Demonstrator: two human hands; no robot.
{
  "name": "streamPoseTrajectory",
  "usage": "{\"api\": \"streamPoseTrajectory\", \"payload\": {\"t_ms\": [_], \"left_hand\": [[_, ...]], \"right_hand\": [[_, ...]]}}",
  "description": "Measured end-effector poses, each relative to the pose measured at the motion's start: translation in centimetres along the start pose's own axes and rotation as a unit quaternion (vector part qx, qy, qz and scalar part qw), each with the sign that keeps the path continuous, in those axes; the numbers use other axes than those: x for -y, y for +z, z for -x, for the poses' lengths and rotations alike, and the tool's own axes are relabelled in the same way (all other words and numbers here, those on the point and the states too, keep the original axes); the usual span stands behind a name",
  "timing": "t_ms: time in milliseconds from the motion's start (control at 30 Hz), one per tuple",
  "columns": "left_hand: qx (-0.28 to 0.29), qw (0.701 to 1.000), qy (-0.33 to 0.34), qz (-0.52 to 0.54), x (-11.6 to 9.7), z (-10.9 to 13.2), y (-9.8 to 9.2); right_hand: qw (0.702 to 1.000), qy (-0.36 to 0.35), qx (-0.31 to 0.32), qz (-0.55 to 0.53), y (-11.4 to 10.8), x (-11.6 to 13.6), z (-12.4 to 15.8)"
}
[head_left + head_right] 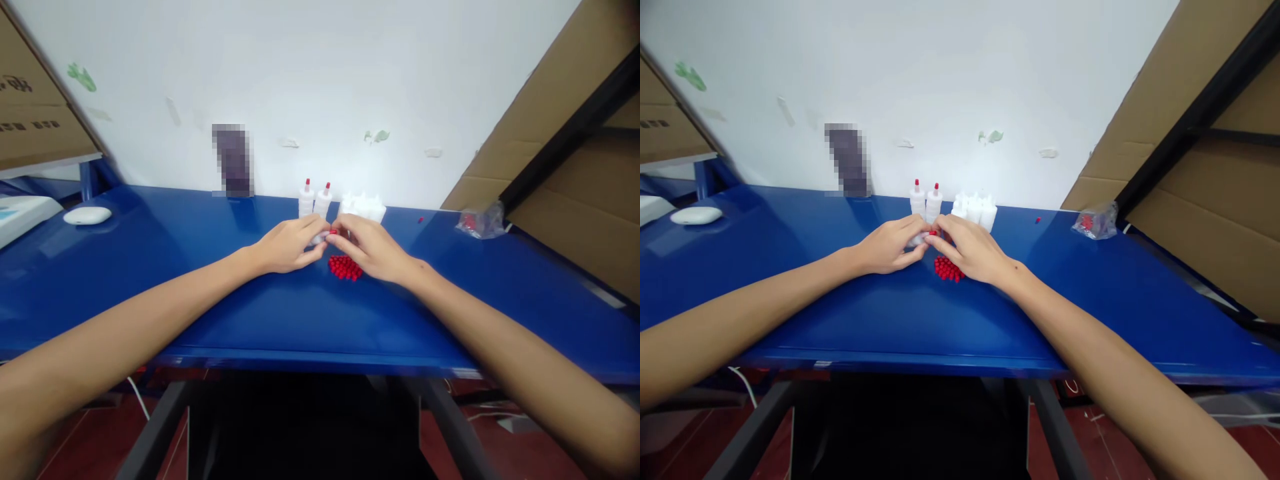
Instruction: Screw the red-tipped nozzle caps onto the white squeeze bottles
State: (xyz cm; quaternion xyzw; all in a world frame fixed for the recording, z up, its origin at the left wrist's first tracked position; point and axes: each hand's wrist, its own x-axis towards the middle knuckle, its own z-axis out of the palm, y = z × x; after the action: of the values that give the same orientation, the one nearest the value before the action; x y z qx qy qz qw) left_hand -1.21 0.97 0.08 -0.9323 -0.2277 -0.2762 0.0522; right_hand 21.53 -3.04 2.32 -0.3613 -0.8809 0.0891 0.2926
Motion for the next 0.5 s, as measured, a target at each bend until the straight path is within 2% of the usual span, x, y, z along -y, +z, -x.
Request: {"api": "streamPoseTrajectory", "payload": {"t_ms": [200, 400, 500], "left_hand": [[0.009, 1.000, 0.018, 0.018, 0.04, -0.04, -0.04], [-0.035, 0.998, 0.050, -0.022, -0.02, -0.13, 0.41], [-0.053, 0.994, 0.076, -0.058, 0.14, -0.22, 0.61]], "right_hand": [[1.000, -0.006, 0.010, 0.004, -0.24, 0.34, -0.12], [0.998, -0.051, 0.022, 0.024, -0.50, 0.59, -0.21], [0.999, -0.047, 0.024, 0.014, -0.76, 0.24, -0.20]]}}
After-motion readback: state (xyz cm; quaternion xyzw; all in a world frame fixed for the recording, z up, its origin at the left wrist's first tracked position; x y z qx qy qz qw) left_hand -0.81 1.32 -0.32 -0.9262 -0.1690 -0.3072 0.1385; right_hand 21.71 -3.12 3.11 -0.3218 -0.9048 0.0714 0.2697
